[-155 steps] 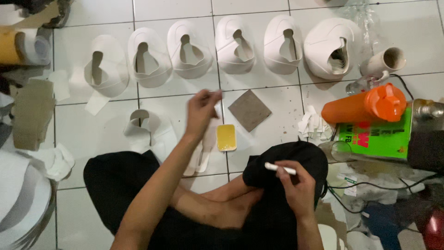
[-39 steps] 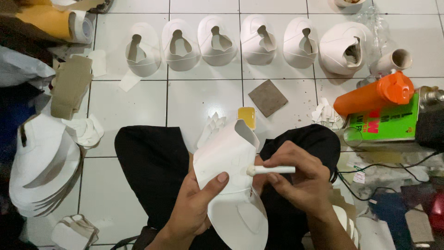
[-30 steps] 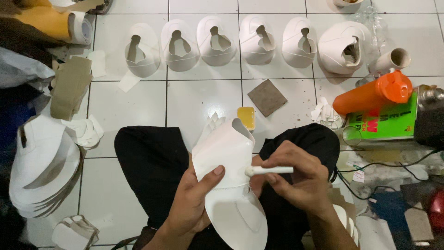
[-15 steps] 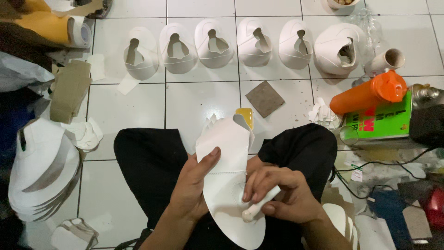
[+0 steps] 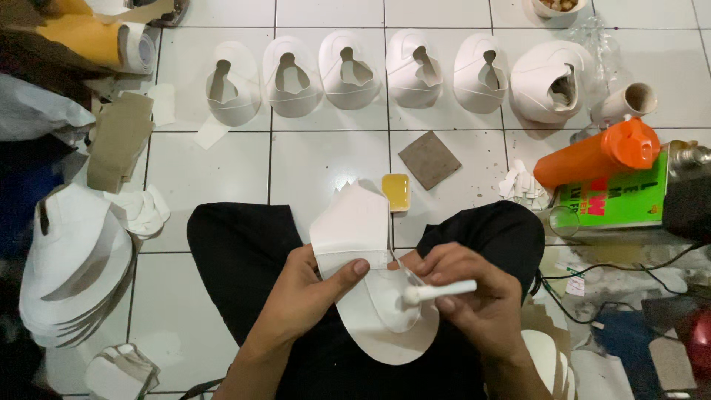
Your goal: The person sits on the floor and applies a yellow substance from a small container onto white shoe parts using a small white stick. They handle several shoe components, including larger sole-like pieces and smaller strap-like pieces, applying the substance to their edges and surfaces.
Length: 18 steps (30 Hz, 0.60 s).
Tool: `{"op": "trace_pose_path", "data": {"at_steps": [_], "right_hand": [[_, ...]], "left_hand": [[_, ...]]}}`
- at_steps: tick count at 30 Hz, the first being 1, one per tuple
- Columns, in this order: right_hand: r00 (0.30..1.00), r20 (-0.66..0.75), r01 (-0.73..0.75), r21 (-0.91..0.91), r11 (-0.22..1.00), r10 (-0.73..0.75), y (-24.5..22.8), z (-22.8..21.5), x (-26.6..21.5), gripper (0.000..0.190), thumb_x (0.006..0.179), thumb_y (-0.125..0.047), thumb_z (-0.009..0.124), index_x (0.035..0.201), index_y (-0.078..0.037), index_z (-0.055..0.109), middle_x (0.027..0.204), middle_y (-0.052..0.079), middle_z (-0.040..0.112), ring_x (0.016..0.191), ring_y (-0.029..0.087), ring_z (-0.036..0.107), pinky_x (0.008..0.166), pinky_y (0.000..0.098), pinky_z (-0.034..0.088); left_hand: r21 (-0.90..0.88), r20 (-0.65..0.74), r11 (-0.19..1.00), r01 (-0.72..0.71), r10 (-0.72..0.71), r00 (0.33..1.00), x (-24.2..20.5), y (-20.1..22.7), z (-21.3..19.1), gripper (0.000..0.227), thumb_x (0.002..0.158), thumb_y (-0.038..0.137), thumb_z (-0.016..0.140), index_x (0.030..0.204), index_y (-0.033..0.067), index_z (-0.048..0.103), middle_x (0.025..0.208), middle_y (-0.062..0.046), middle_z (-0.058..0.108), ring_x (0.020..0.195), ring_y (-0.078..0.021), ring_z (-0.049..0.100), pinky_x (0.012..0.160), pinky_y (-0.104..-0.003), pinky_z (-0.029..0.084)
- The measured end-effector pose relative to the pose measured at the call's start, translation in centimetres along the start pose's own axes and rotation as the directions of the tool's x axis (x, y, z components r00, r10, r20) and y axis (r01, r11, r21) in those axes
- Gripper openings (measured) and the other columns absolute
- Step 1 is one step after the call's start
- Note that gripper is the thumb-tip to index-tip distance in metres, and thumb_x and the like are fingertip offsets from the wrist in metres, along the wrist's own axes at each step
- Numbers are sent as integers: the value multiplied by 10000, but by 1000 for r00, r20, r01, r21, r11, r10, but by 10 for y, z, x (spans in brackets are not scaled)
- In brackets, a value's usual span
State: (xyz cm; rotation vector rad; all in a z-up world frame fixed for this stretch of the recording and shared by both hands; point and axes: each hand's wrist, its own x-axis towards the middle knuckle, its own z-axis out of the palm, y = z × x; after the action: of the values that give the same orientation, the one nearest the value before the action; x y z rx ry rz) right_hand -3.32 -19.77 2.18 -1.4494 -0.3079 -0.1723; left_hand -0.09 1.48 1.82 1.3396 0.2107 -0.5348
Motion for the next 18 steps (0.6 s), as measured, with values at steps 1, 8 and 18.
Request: {"op": "trace_pose_path", "data": {"at_steps": [1, 8, 18], "right_hand": [[1000, -2, 0, -3, 1000, 0, 3, -2, 1, 190, 846, -254, 682, 895, -75, 641, 806, 56, 624, 854, 246, 608, 833, 362, 488], [979, 37, 192, -487, 852, -199, 0, -1, 14, 122, 831, -116, 626, 906, -21, 642, 860, 76, 665, 827, 249, 622, 798, 331, 497], [972, 80, 227, -583, 780, -223, -4, 5, 20, 104, 835, -122, 627, 887, -37, 658, 827, 57, 659, 807, 227, 621, 804, 326, 468]], "left_hand": [[0, 3, 1000, 1, -1, 1000, 0, 3, 1, 341, 742, 225, 726, 992, -6, 726, 945, -79, 752, 837, -126, 639, 720, -278, 546], [169, -51, 981, -97, 107, 993, -6, 7, 8, 462, 718, 198, 733, 1149, 67, 632, 1064, -37, 725, 951, -107, 642, 820, -260, 530], [199, -16, 965, -169, 175, 984, -10, 6, 10, 420, 735, 208, 737, 1118, 62, 643, 1057, -32, 718, 969, -106, 632, 853, -258, 512]]}}
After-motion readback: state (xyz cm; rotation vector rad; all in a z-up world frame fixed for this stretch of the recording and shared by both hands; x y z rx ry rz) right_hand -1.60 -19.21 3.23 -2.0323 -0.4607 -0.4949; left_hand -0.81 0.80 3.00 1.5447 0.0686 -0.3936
